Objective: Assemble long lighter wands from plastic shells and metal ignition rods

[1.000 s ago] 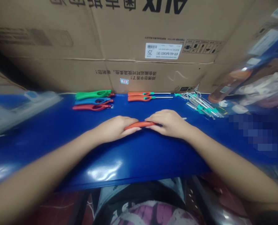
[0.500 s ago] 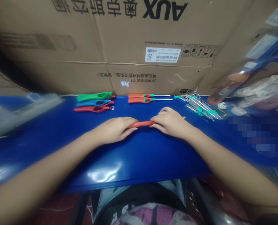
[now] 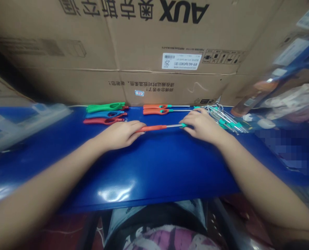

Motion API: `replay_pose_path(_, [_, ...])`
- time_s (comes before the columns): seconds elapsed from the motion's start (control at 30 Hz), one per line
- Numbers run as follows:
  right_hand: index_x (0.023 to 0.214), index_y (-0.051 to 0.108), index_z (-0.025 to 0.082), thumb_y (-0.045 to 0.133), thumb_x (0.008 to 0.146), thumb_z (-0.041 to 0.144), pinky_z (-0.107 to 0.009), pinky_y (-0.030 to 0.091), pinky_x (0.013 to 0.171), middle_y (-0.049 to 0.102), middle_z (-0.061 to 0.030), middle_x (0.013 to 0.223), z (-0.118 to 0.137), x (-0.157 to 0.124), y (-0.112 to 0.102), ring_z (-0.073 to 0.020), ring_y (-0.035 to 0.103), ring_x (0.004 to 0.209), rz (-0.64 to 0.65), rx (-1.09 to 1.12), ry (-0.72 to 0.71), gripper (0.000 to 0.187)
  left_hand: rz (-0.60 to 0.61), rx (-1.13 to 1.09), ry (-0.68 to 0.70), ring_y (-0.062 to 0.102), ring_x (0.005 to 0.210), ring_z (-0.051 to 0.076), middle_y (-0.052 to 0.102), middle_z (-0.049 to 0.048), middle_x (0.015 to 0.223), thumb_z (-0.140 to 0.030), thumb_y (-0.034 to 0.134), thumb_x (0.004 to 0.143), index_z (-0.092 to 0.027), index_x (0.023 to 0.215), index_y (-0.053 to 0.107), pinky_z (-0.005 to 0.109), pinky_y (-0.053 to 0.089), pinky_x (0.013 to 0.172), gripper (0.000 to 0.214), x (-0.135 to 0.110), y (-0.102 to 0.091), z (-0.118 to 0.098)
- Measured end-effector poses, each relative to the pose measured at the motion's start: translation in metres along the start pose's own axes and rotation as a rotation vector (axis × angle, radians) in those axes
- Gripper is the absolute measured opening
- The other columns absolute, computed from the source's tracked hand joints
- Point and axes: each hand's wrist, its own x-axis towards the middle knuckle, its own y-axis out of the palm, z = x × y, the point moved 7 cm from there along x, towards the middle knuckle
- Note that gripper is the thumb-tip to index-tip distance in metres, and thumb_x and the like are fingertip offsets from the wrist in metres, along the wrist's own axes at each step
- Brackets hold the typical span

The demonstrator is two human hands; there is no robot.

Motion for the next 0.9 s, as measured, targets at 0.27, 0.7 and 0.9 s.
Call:
replay_pose_path(0.27, [0.122, 0.072, 0.018, 0.050, 0.104, 0.038, -0.050, 0.032, 0.106, 0.074, -0.0121, 0.110, 0.023, -0.001, 0.013, -0.0275, 0.063, 0.105, 0.147, 0.158, -0.116, 0.034, -0.126, 0.230, 0.086, 0.069, 0.099, 0.025, 0.071, 0.0100, 0.114, -0.030, 0.035, 0.107, -0.017, 0.135, 0.060, 0.032, 0.053, 0.073, 0.041, -0.001, -0.005, -0.010])
replay_pose_path(0.7, [0.099, 0.068, 0.019, 0.062, 0.098, 0.032, -0.037, 0.034, 0.088, 0.073, -0.0055, 0.095, 0.026, 0.002, -0.016, -0.0229, 0.061, 0.091, -0.122, 0.050, -0.100, 0.015, -0.071, 0.085, -0.003, 0.071, 0.095, 0.025, 0.071, 0.0092, 0.118, -0.036, 0.039, 0.105, -0.018, 0.140, 0.057, 0.034, 0.054, 0.074, 0.043, -0.001, 0.001, -0.003])
replay_pose_path(0.9, [0.105, 0.070, 0.016, 0.054, 0.103, 0.033, -0.037, 0.035, 0.088, 0.073, -0.0070, 0.094, 0.045, 0.003, -0.004, -0.0217, 0.061, 0.089, -0.097, 0.141, -0.208, 0.023, -0.019, -0.083, 0.004, 0.072, 0.101, 0.025, 0.073, 0.0090, 0.121, -0.043, 0.042, 0.105, -0.019, 0.133, 0.060, 0.034, 0.054, 0.085, 0.041, 0.000, 0.013, -0.014])
